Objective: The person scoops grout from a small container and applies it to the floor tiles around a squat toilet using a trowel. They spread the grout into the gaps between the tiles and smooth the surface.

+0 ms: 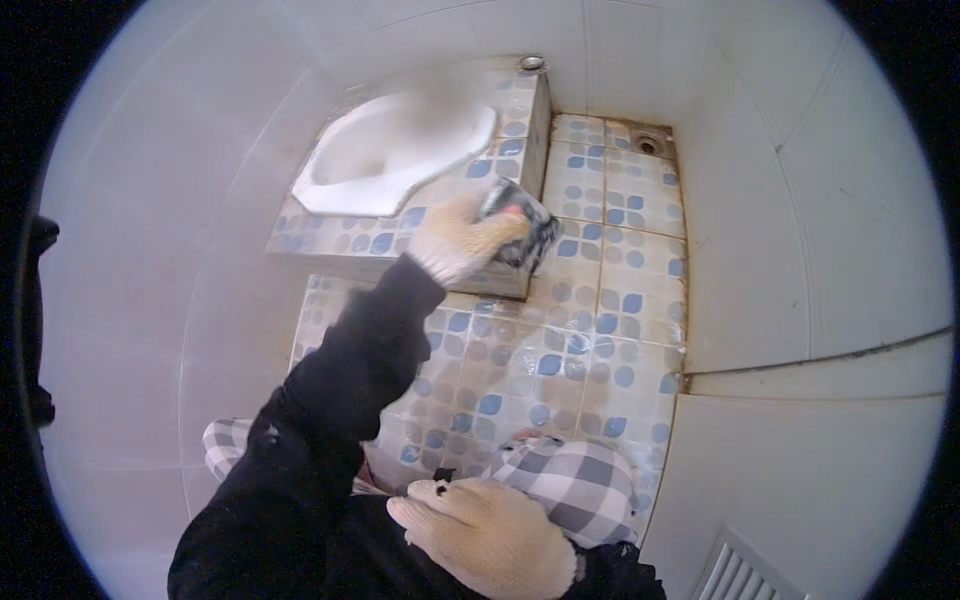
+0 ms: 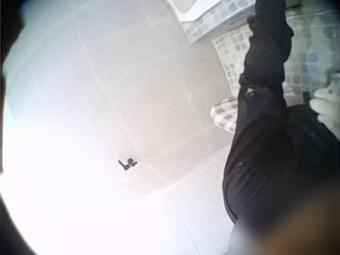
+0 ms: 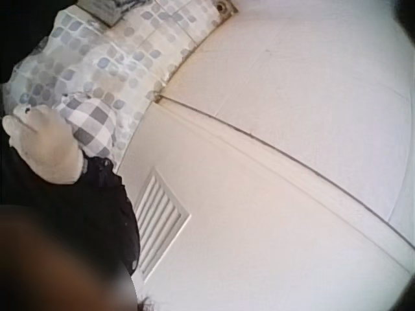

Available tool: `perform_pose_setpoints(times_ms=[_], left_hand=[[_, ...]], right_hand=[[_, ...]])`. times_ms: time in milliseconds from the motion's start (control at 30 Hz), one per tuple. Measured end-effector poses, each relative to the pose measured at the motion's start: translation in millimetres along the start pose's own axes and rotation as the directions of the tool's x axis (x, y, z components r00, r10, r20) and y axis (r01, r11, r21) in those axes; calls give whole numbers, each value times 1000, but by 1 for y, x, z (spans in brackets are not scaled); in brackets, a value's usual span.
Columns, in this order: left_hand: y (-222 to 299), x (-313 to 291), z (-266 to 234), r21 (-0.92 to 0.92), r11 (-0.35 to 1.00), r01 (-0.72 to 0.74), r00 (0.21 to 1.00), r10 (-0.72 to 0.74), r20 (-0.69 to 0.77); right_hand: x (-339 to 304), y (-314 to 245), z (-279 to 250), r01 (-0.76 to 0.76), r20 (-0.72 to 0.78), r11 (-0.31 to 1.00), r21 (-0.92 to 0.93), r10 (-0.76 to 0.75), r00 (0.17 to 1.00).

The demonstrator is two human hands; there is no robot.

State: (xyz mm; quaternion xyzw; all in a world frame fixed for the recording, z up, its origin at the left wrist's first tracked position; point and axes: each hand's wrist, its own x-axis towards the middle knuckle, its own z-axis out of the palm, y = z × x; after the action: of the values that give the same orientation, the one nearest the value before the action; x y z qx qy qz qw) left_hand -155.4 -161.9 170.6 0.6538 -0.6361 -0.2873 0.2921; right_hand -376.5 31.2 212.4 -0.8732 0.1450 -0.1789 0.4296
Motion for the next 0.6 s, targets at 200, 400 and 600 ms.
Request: perform_pose_setpoints(times_ms=[200, 400, 600], left_hand=[[-36, -74, -17, -993, 61, 98, 923, -379, 68], [-62, -163, 74, -701, -666, 254, 766, -304, 566], [-106, -204, 118, -537, -708, 458, 736, -37, 676]], right_hand=[[-64, 65, -36, 219, -858, 830, 513, 500, 118], [-30, 195, 39, -542, -218, 764, 351, 629, 746], [-1, 213, 155, 290, -158, -38, 956, 770, 619]])
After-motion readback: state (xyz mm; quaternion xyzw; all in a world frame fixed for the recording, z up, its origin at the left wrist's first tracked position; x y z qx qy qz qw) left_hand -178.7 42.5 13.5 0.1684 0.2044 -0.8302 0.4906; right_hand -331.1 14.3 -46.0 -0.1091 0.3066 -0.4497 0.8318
